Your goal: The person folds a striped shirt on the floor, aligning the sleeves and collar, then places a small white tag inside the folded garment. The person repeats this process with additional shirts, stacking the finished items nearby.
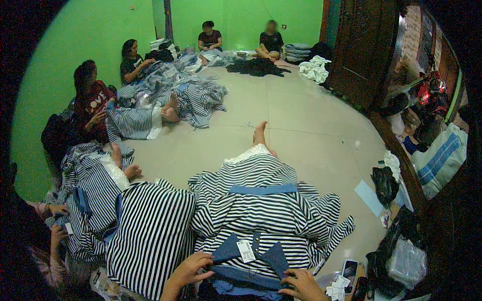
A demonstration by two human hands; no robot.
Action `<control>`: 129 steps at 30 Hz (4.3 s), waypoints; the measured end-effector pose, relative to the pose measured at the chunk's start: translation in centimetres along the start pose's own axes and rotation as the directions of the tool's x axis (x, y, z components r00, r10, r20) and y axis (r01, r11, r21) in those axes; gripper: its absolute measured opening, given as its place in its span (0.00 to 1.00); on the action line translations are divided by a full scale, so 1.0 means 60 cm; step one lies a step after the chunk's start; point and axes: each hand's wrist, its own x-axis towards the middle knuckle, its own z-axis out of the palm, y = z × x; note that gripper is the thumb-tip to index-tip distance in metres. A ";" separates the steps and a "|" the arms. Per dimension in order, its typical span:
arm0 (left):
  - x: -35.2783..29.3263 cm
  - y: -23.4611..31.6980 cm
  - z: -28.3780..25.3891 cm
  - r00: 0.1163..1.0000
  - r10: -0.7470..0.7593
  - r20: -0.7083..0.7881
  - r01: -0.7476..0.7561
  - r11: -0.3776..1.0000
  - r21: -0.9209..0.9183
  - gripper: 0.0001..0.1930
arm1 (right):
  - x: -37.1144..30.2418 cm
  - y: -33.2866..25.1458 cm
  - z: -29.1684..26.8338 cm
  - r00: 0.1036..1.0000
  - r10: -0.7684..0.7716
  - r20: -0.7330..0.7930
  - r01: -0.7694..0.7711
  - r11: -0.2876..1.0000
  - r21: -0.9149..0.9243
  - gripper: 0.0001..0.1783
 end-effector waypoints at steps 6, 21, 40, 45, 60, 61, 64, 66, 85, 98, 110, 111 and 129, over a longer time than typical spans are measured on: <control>0.055 0.022 0.021 0.822 -0.511 -0.251 0.397 0.831 -0.391 0.16 | 0.042 0.011 -0.015 0.934 0.177 -0.310 -0.125 0.975 0.182 0.11; 0.354 -0.244 0.140 0.831 -0.404 -0.382 0.433 0.901 -0.012 0.13 | 0.406 0.267 0.029 0.616 0.463 -0.638 -0.470 0.865 0.173 0.12; 0.275 -0.125 0.079 0.848 -0.084 -0.524 0.284 0.906 0.313 0.17 | 0.318 0.186 0.000 0.707 0.078 -0.703 -0.295 0.936 -0.193 0.23; 0.080 -0.013 0.097 0.984 -0.005 0.181 0.003 1.000 0.010 0.20 | 0.146 0.095 0.058 0.972 -0.136 -0.191 0.115 0.986 -0.121 0.27; -0.046 0.034 0.082 0.972 -0.108 0.209 0.077 0.986 0.150 0.25 | 0.026 0.049 0.116 1.000 0.020 0.006 -0.019 0.989 -0.146 0.38; -0.049 0.033 0.084 0.974 -0.120 0.194 0.089 0.983 0.159 0.25 | 0.025 0.051 0.117 0.999 0.035 -0.006 -0.035 0.983 -0.179 0.38; -0.056 0.036 0.078 0.972 -0.103 0.210 0.064 0.981 0.183 0.22 | 0.006 0.057 0.111 0.999 0.000 -0.053 0.007 0.992 0.129 0.33; -0.056 0.040 0.064 0.979 -0.025 0.204 -0.015 0.981 0.192 0.19 | -0.012 0.061 0.097 0.985 -0.095 -0.142 0.133 0.949 0.285 0.24; -0.025 0.008 0.017 0.979 0.202 -0.017 -0.181 0.910 0.373 0.07 | -0.029 0.080 0.048 0.832 -0.455 -0.316 0.315 0.858 -0.407 0.09; -0.017 0.071 0.017 0.979 -0.046 0.198 0.003 0.977 0.214 0.27 | -0.037 0.036 0.060 0.922 -0.088 -0.378 0.099 0.995 0.008 0.27; 0.036 0.075 0.055 0.864 -0.072 0.498 -0.091 0.952 0.294 0.26 | -0.141 0.065 0.173 0.782 0.457 -0.424 -0.373 0.888 0.268 0.24; 0.051 0.083 0.068 0.878 -0.056 0.475 -0.061 0.972 0.227 0.26 | -0.157 0.077 0.190 0.582 0.561 -0.589 -0.406 0.827 0.388 0.23; 0.086 0.133 0.192 0.897 0.157 0.413 -0.130 0.987 -0.094 0.29 | -0.233 0.156 0.141 0.133 0.864 -0.486 -0.468 0.487 0.738 0.21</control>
